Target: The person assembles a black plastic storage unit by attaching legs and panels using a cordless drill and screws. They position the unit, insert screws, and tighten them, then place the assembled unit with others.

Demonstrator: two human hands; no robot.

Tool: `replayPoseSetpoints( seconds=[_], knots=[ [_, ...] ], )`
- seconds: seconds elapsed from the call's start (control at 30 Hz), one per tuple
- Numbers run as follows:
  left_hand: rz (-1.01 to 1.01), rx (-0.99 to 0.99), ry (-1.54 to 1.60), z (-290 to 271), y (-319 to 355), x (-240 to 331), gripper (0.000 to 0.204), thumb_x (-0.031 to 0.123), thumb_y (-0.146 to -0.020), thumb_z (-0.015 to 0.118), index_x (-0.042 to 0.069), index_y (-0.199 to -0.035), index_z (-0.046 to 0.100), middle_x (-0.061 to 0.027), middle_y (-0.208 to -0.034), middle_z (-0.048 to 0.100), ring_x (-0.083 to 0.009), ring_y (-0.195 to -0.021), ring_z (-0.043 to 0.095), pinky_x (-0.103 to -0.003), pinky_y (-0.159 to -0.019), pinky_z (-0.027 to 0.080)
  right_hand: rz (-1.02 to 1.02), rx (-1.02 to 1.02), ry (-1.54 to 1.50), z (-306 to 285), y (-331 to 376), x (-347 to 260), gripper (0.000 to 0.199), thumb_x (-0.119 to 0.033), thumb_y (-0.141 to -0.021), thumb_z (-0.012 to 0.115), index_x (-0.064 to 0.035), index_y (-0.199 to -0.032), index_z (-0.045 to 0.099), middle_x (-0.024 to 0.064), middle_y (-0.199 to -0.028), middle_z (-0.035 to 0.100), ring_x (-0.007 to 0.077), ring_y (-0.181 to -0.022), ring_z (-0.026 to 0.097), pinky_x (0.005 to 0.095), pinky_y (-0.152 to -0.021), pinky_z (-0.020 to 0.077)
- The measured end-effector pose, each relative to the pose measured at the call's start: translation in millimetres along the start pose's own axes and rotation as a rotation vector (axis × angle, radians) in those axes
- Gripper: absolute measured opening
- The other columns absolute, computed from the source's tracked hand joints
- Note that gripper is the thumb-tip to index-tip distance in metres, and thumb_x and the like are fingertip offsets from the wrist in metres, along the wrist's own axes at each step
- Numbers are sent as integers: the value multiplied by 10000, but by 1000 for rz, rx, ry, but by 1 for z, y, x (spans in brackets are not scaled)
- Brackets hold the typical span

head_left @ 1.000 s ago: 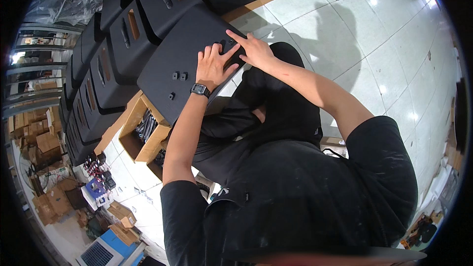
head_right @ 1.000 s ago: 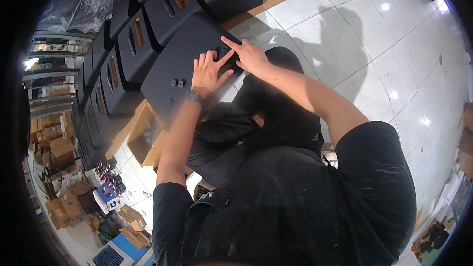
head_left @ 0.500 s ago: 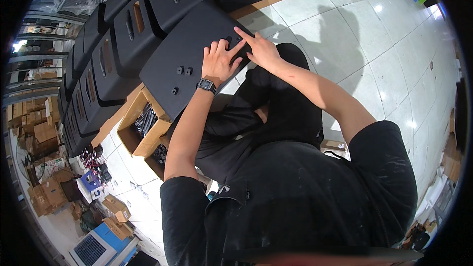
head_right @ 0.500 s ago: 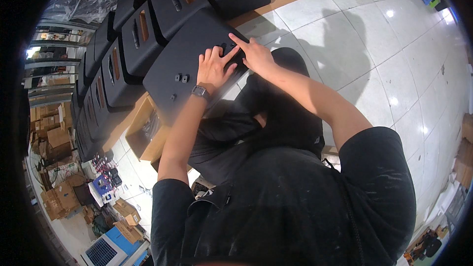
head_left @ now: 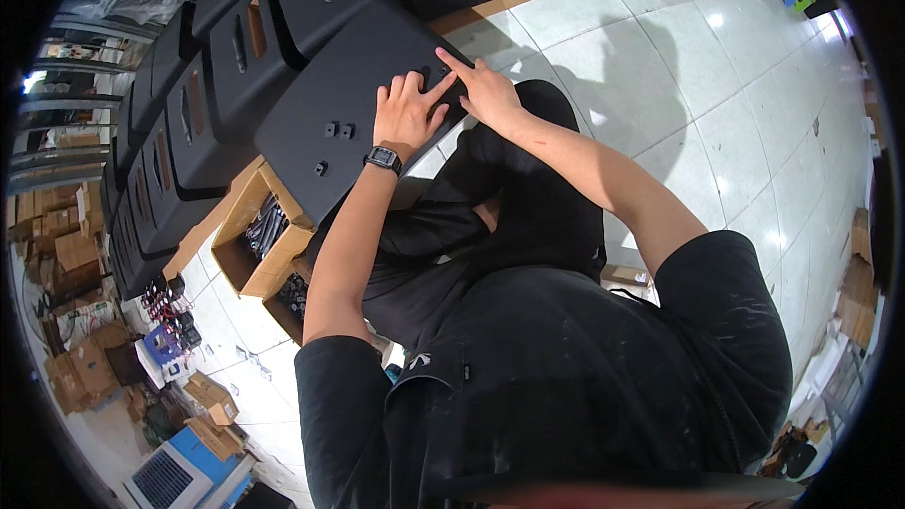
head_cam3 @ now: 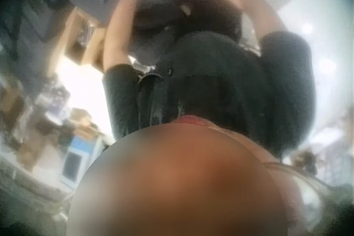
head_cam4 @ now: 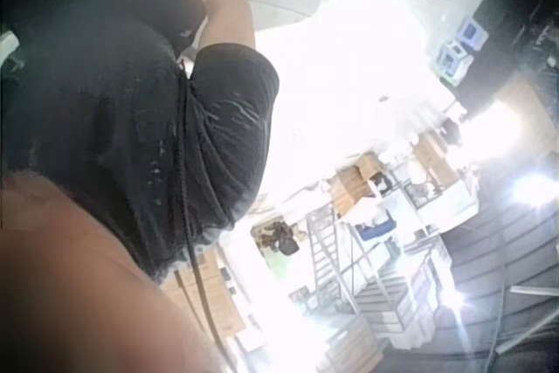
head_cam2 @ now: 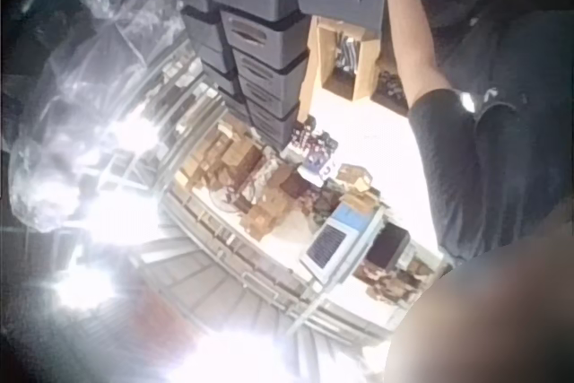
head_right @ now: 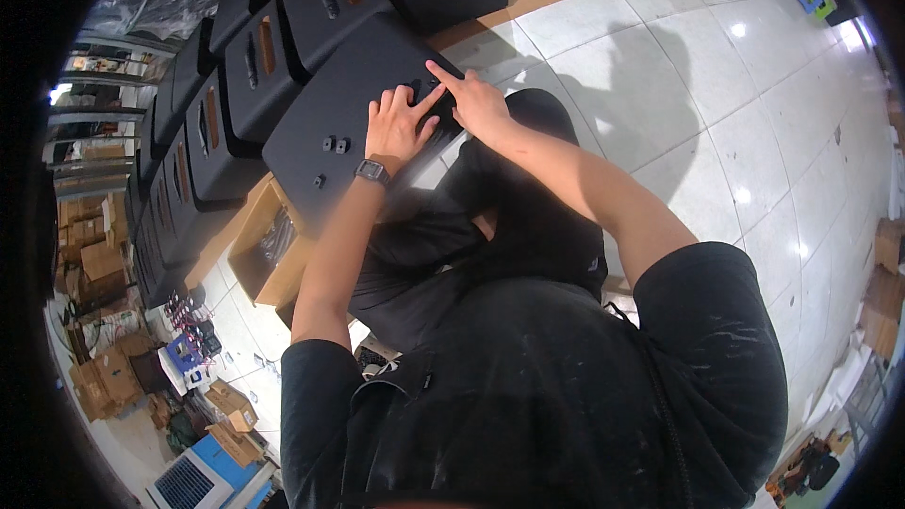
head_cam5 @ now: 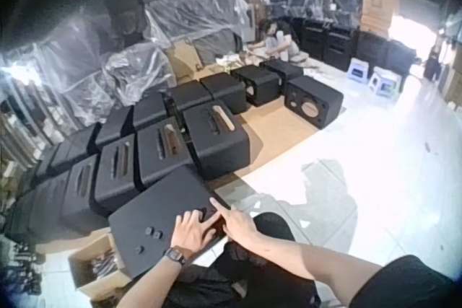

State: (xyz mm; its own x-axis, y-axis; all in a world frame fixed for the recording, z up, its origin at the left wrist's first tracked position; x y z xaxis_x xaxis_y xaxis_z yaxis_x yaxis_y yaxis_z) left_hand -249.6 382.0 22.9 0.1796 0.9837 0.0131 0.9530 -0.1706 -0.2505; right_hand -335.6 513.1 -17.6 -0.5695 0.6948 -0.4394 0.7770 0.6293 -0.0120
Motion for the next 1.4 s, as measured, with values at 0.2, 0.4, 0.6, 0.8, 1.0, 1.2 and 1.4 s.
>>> replayPoseSetpoints(
  seconds=[0.2,0.4,0.6,0.8,1.0,1.2,1.4],
  knots=[
    [-1,-18,9,0,1,-1,573,408,-970,722,399,-1531,600,-64,-1124,570,-258,-1035,538,-408,-863,419,-28,9,-9,3,0,1,1088,-114,-889,814,-409,-1717,172,235,-1094,631,409,-906,748,483,-792,642],
    [13,-20,27,-1,3,-4,570,439,-963,736,357,-1514,612,-62,-1129,584,-264,-1031,551,-418,-863,422,-51,41,-15,4,1,0,1095,-116,-884,819,-400,-1719,169,246,-1097,634,423,-893,745,486,-780,643],
    [-299,206,595,0,-10,-36,460,350,-866,839,128,-1250,717,-72,-1096,693,-264,-994,679,-438,-884,473,-57,52,-36,2,1,0,1063,-93,-876,808,-403,-1709,226,228,-1082,623,410,-903,745,477,-791,638],
    [-382,231,465,11,-22,-24,300,353,-806,870,167,-1037,825,15,-1003,731,-227,-995,662,-399,-876,425,-58,53,-11,1,1,5,1055,-110,-875,813,-390,-1710,233,240,-1088,628,419,-884,747,471,-770,644],
    [-412,263,455,18,-19,-31,269,374,-793,897,183,-981,869,27,-1003,763,-222,-997,663,-400,-877,435,-79,66,-50,6,-1,4,1058,-119,-865,820,-398,-1705,240,239,-1073,624,426,-871,740,489,-772,637],
    [-437,262,460,16,-20,-31,270,394,-786,904,212,-984,877,32,-1008,769,-236,-987,657,-416,-873,447,-78,65,-82,6,-3,5,1084,-89,-840,824,-396,-1702,242,248,-1060,630,470,-936,709,535,-822,614],
    [-387,254,802,1,0,-46,480,328,-834,905,99,-1242,792,-76,-1060,745,-229,-976,698,-366,-872,537,-85,88,-53,17,-5,1,1149,-75,-834,827,-360,-1726,163,228,-1107,637,447,-954,708,519,-864,602]
  ],
)
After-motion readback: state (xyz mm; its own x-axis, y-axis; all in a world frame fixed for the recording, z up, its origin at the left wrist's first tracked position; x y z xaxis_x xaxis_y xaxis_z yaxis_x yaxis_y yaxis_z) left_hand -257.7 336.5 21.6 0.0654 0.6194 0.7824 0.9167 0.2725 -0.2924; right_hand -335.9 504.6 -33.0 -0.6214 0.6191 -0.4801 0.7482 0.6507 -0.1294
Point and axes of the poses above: each hand's wrist, its own y-axis away from the middle knuckle, its own z-axis out of the palm, x = y × z, the point moved 6 cm from there along -y, towards the middle knuckle
